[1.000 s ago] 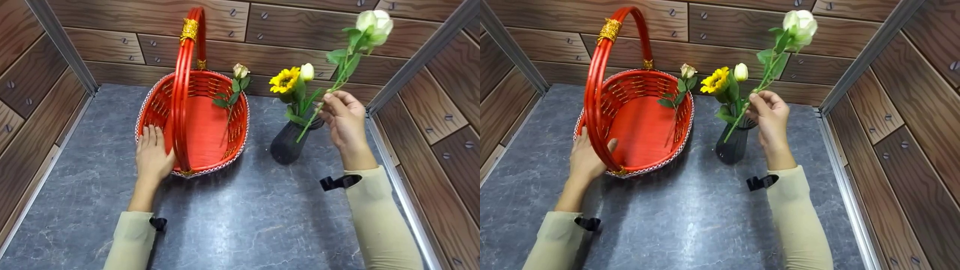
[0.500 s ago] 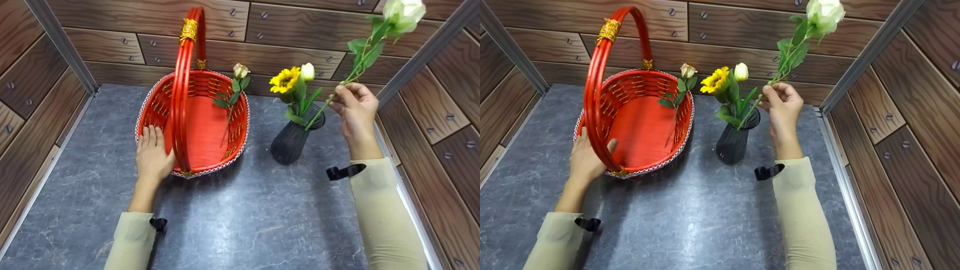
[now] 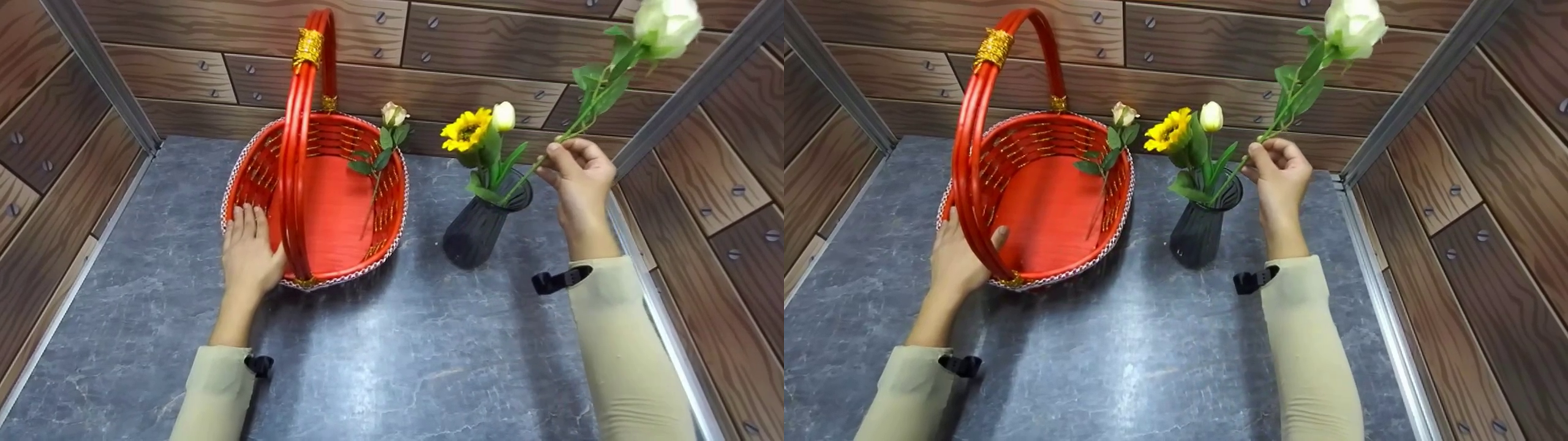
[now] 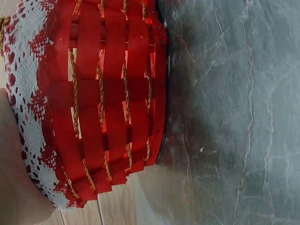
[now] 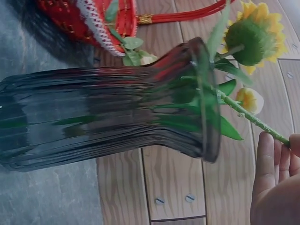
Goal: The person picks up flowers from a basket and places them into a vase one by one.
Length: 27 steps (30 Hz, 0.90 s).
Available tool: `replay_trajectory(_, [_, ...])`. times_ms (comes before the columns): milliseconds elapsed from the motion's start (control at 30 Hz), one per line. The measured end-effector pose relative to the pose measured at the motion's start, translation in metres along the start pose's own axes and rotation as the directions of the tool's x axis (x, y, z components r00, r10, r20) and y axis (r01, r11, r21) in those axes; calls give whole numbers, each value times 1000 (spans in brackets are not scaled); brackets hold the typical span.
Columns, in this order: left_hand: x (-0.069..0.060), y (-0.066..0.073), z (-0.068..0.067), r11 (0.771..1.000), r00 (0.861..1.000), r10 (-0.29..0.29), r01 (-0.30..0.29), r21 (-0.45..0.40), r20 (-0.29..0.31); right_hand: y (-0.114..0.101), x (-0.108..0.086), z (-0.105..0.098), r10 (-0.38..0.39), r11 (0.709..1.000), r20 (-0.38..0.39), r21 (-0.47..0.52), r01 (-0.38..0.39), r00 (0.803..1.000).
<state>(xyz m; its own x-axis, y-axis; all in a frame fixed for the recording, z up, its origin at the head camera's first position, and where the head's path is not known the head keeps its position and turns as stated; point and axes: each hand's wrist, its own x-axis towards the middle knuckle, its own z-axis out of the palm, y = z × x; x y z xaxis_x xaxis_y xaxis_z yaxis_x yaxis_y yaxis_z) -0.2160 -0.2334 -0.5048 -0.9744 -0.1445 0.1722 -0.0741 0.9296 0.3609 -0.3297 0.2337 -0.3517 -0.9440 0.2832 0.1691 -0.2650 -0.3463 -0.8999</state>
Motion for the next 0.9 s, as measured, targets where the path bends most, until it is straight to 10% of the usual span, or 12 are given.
replay_trajectory(633, [-1,0,-2,1000,1000,-4,4,5,8,28,-16,-1,-103,954,119,-269,132,988])
replay_trajectory(900, [0,-1,-1,1000,1000,-2,2,6,11,19,-15,1,-1,931,184,-358,68,983])
